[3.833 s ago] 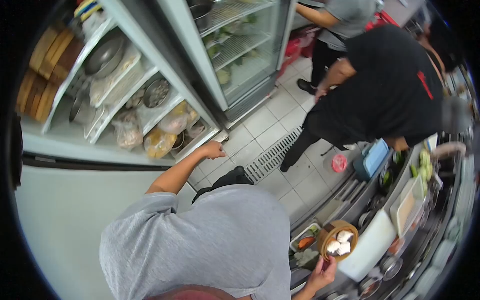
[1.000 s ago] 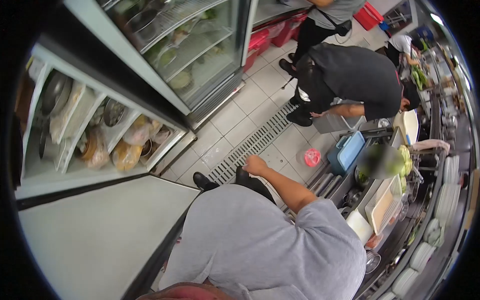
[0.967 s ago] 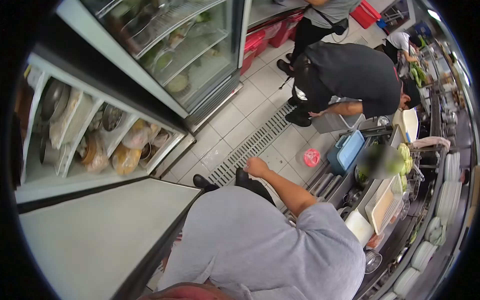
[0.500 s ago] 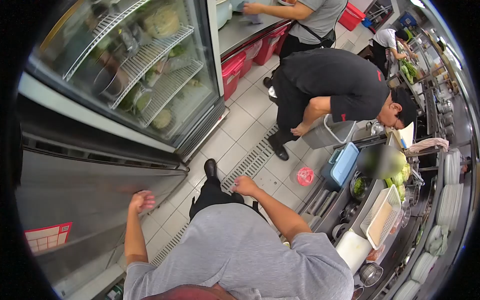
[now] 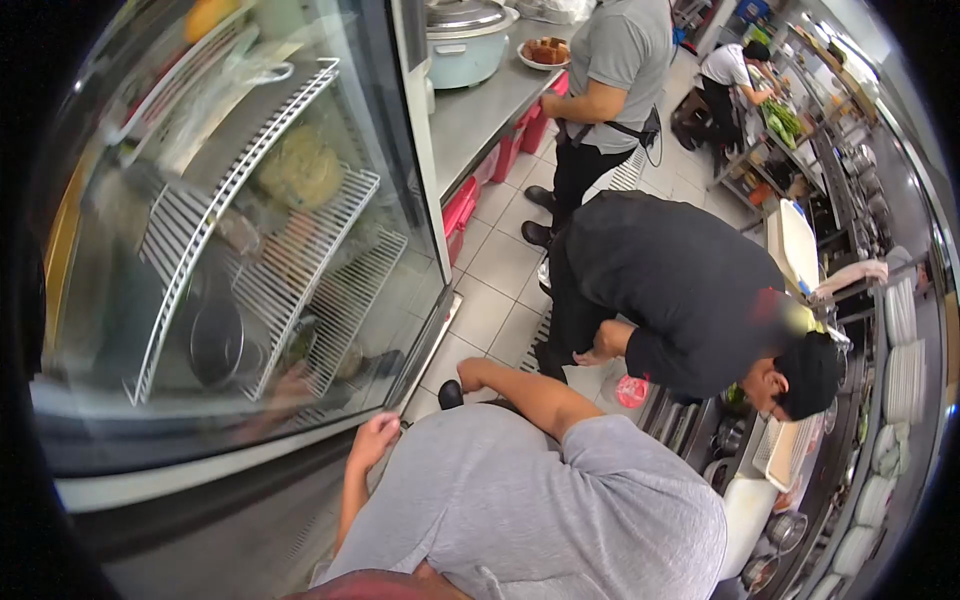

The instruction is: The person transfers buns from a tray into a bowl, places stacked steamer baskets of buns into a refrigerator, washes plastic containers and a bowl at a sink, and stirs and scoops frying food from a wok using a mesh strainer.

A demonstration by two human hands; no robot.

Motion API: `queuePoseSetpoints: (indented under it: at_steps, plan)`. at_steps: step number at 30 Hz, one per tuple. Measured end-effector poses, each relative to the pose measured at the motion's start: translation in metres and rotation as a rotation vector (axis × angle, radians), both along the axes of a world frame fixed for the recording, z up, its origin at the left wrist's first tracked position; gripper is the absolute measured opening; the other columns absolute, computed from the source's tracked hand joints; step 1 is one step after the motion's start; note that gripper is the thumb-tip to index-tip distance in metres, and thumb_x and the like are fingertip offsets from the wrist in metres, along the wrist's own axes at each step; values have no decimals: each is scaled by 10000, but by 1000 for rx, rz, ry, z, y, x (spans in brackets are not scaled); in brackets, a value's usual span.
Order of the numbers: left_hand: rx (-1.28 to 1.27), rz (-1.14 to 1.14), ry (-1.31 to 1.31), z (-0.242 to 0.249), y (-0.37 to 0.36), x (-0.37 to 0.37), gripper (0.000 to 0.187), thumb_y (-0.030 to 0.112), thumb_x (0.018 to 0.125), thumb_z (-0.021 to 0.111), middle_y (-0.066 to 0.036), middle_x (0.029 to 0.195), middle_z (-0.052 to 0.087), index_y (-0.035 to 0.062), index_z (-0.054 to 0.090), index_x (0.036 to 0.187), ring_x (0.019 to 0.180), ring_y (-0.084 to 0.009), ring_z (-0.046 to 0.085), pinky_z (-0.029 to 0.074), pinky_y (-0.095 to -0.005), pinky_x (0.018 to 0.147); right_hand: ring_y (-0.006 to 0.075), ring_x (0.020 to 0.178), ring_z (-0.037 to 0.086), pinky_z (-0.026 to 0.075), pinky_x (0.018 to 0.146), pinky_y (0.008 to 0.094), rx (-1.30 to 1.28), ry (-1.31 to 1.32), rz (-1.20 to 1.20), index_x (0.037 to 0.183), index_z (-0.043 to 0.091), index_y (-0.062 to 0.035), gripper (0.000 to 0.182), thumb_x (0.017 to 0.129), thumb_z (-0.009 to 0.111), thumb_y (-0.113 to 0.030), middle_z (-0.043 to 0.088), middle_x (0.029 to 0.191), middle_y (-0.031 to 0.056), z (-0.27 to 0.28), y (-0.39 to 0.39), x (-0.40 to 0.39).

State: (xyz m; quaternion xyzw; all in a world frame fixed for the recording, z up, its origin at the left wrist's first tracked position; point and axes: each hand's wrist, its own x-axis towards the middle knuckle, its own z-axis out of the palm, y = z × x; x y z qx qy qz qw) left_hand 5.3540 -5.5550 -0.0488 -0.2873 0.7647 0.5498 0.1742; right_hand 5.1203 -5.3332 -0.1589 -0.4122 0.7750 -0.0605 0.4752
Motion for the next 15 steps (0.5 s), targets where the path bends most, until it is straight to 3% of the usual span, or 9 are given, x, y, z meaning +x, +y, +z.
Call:
queuePoseSetpoints:
  at_steps: [2,4,5,6,8,10,14,15]
  plan:
    - [-13,-144,56,47,6,-86,373,302,956,661,-125,946,724,-36,669,1113,905,-148,667,528,-319,817,379,911,700,555,827,466,-26,-10,-17,875,747,35,456,752,778,-404,722,953,238,0,-20,-33]
    - [81,-188,195,48,1,-168,340,284,961,662,-90,951,725,-29,676,1093,901,-118,644,519,-302,834,372,841,707,559,787,470,-127,-25,27,810,749,26,486,730,794,-451,725,879,229,-5,-41,-73]
    - [140,-200,198,49,-3,-212,330,276,961,664,-73,951,724,-28,680,1087,898,-111,639,518,-298,834,350,889,701,549,834,457,-12,-53,115,881,768,5,498,705,812,-458,737,940,203,23,-57,-100]
    - [200,-209,197,50,-3,-256,320,269,962,666,-55,951,723,-28,685,1081,895,-104,633,516,-294,833,334,865,703,554,817,450,-30,-54,120,856,772,-6,456,705,801,-435,743,897,188,17,-62,-127]
    - [133,-357,206,59,11,-331,292,282,994,619,-25,1027,685,28,664,1131,873,-99,610,494,-265,771,327,876,702,562,791,453,-10,-96,-34,919,772,-13,410,714,777,-368,746,972,175,15,-54,-169]
    - [165,-389,216,74,38,-400,395,272,999,610,-67,1164,658,19,580,1302,969,-130,634,500,-282,813,320,882,703,561,799,455,-60,-68,-126,953,774,-25,396,727,761,-349,744,1000,172,15,-35,-207]
    - [299,-467,271,92,107,-524,564,242,1000,606,-106,1266,612,45,401,1488,1024,-167,639,513,-306,842,306,924,705,556,822,456,-56,-109,-312,931,784,-56,343,732,726,-330,741,981,169,1,1,-301]
    - [286,-532,260,100,129,-548,575,231,987,623,-120,1247,624,19,407,1476,1035,-167,631,513,-317,880,304,924,706,555,824,458,-47,-162,-349,916,786,-66,321,722,728,-314,741,966,167,-17,8,-312]
